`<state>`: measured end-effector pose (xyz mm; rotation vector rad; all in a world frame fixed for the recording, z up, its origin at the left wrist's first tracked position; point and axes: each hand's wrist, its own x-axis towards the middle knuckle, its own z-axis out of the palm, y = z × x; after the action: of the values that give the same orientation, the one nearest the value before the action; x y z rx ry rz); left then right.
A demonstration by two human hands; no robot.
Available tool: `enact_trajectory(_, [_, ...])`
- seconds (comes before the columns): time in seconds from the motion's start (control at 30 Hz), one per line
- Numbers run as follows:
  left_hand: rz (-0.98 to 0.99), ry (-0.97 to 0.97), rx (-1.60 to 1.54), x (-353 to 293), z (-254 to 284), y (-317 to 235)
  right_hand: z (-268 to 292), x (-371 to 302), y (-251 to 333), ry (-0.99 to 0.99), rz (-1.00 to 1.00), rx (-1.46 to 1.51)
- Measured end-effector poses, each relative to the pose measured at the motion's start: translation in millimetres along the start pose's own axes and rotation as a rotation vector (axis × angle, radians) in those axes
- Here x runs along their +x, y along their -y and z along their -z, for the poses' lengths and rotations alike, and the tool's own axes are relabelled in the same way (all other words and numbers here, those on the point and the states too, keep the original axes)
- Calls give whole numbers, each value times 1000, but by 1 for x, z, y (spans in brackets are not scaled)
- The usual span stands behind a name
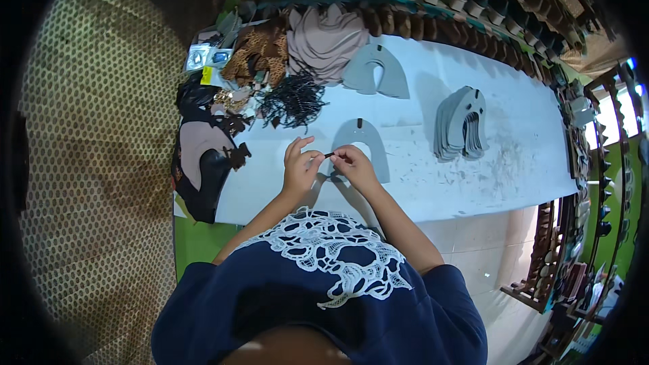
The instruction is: Assembling shoe upper components on a workbench.
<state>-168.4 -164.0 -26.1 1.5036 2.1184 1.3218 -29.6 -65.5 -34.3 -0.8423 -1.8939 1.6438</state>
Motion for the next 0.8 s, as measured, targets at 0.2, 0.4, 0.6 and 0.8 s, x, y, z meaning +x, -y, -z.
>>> enact_trajectory(0.2, [-20, -8, -23, -3, -50, -22, 37, -17, -16, -135, -144, 343])
enact_trajectory(0.4, [4, 33, 91, -11, -80, -30, 59, -14, -35, -31, -93, 332])
enact_trajectory(0.6, [88, 68, 199, 1, -88, -27, 90, 21, -45, 92, -87, -154])
enact_trajectory(0.8, [152, 68, 326, 24, -86, -4, 103, 49, -30, 19, 139, -666])
